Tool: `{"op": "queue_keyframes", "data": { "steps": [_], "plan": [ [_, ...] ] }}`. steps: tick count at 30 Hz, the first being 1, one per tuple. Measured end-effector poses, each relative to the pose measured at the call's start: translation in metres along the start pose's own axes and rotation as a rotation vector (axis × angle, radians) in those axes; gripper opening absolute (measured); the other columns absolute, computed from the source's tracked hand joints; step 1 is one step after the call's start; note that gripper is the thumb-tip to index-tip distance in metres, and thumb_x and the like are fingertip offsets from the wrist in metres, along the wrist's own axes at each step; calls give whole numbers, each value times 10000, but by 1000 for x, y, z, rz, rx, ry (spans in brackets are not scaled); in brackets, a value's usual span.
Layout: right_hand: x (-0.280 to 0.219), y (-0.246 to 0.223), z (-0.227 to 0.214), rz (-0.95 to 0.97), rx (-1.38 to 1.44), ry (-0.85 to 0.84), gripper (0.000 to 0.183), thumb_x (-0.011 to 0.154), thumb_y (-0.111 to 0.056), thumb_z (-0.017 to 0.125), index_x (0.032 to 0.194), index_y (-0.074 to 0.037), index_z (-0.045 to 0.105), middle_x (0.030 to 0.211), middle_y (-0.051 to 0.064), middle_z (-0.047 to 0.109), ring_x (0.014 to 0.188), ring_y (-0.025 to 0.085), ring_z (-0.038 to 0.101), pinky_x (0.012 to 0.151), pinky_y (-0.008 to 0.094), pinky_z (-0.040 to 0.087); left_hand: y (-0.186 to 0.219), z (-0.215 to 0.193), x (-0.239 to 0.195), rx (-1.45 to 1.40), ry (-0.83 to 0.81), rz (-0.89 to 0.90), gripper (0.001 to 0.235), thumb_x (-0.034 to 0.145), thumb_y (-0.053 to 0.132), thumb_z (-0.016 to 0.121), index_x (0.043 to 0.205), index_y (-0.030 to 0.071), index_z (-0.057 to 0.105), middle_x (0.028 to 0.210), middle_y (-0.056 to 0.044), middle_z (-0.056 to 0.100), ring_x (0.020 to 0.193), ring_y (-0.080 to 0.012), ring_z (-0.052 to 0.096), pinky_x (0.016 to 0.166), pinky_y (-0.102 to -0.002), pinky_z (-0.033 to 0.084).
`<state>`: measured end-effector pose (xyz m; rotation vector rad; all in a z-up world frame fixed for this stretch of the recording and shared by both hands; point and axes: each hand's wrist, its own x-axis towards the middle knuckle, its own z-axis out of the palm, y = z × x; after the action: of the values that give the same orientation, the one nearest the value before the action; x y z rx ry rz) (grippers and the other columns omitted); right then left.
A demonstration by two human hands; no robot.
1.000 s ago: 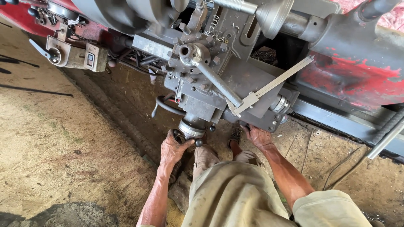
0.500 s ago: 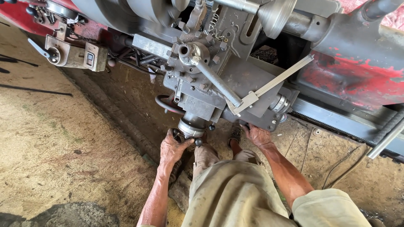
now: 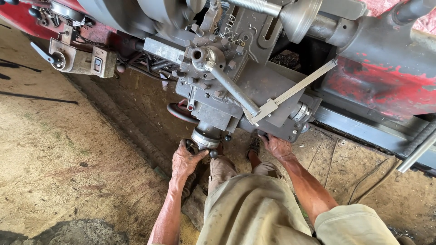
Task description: Operating a manual lathe machine by adjusting handwheels and levers to machine a metal part.
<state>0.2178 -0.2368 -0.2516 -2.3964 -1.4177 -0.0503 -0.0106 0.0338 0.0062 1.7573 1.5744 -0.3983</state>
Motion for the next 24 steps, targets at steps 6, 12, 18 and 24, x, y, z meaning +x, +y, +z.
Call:
{"op": "queue_keyframes", "data": {
  "steps": [6, 12, 18, 24],
  "plan": [
    [-7, 1, 11, 17, -9, -19, 387, 902, -536, 632, 962, -188, 789, 907, 86, 786, 1014, 332, 743, 1020, 510, 535, -1, -1, 1, -6, 2, 4, 800, 620, 626, 892, 1135, 91, 593, 1117, -231, 728, 1137, -448, 663, 983, -559, 540],
    [0, -1, 6, 2, -23, -49, 378, 911, -539, 628, 986, -205, 788, 886, 63, 786, 978, 315, 751, 1003, 493, 547, -8, 2, 5, 8, 5, -1, 800, 627, 629, 888, 1155, 108, 591, 1118, -218, 732, 1133, -442, 667, 986, -555, 541],
    [6, -7, -6, 10, -30, -50, 350, 920, -510, 617, 979, -204, 778, 864, 66, 785, 937, 298, 763, 975, 485, 566, 11, -9, -3, 12, -12, -1, 785, 650, 603, 878, 1157, 86, 575, 1139, -236, 726, 1147, -458, 658, 1000, -562, 534],
    [16, -16, -24, 11, -65, -49, 380, 915, -539, 602, 909, -200, 771, 729, 49, 749, 782, 309, 754, 832, 444, 605, -4, -5, 8, 29, 2, 23, 832, 610, 673, 874, 1147, 108, 581, 1092, -216, 737, 1097, -441, 683, 967, -555, 554]
  ]
}}
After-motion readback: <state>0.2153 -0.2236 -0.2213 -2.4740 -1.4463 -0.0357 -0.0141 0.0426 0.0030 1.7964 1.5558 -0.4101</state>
